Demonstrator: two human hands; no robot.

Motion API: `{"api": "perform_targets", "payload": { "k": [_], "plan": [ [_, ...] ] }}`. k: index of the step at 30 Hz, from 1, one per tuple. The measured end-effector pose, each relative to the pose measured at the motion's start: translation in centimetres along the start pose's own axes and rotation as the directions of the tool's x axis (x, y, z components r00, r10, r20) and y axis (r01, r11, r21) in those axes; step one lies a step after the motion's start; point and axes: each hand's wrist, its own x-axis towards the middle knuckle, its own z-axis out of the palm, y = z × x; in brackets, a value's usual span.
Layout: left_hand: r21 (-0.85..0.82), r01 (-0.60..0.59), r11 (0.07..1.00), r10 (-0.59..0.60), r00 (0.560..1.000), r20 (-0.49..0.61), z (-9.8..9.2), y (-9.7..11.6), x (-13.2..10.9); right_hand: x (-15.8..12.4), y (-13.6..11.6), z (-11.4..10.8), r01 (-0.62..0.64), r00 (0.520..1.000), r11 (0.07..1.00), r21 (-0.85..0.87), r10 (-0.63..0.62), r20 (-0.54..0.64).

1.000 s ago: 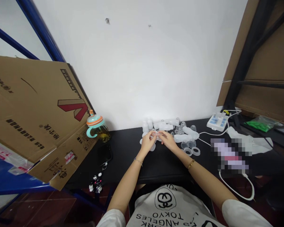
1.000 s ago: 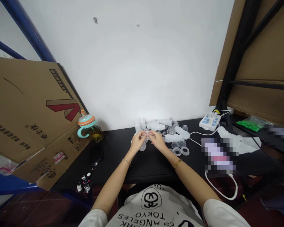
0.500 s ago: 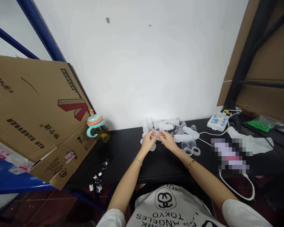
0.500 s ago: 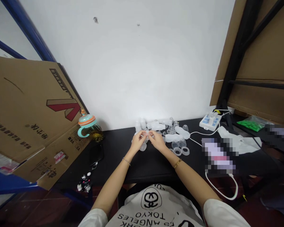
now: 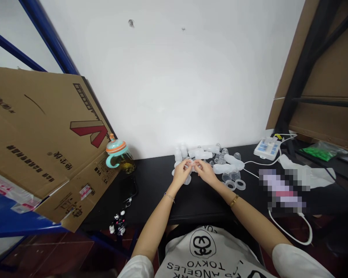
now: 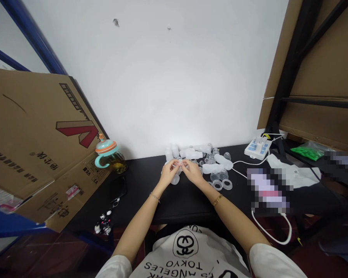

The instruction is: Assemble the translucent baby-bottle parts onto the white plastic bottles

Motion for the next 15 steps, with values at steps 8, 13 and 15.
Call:
{"api": "perform_targets", "payload": {
  "k": [8,13,15],
  "plan": [
    [0.006,0.001,1.0,-0.001,1.0,-0.001,-0.01,0.21,0.0,-0.01,-0.09,-0.08,0.019,1.0,1.0,-0.021,-0.019,-0.004],
    [0.01,0.0,1.0,0.0,1.0,0.007,-0.01,0.28,0.04,-0.04,-0.33,-0.2,0.027,1.0,0.999,-0.039,-0.027,-0.006],
    [0.011,-0.008,1.0,0.008,1.0,0.005,-0.03,0.31,0.03,-0.05,-0.39,-0.21,0.032,0.999,0.999,-0.041,-0.032,-0.007]
  ]
}}
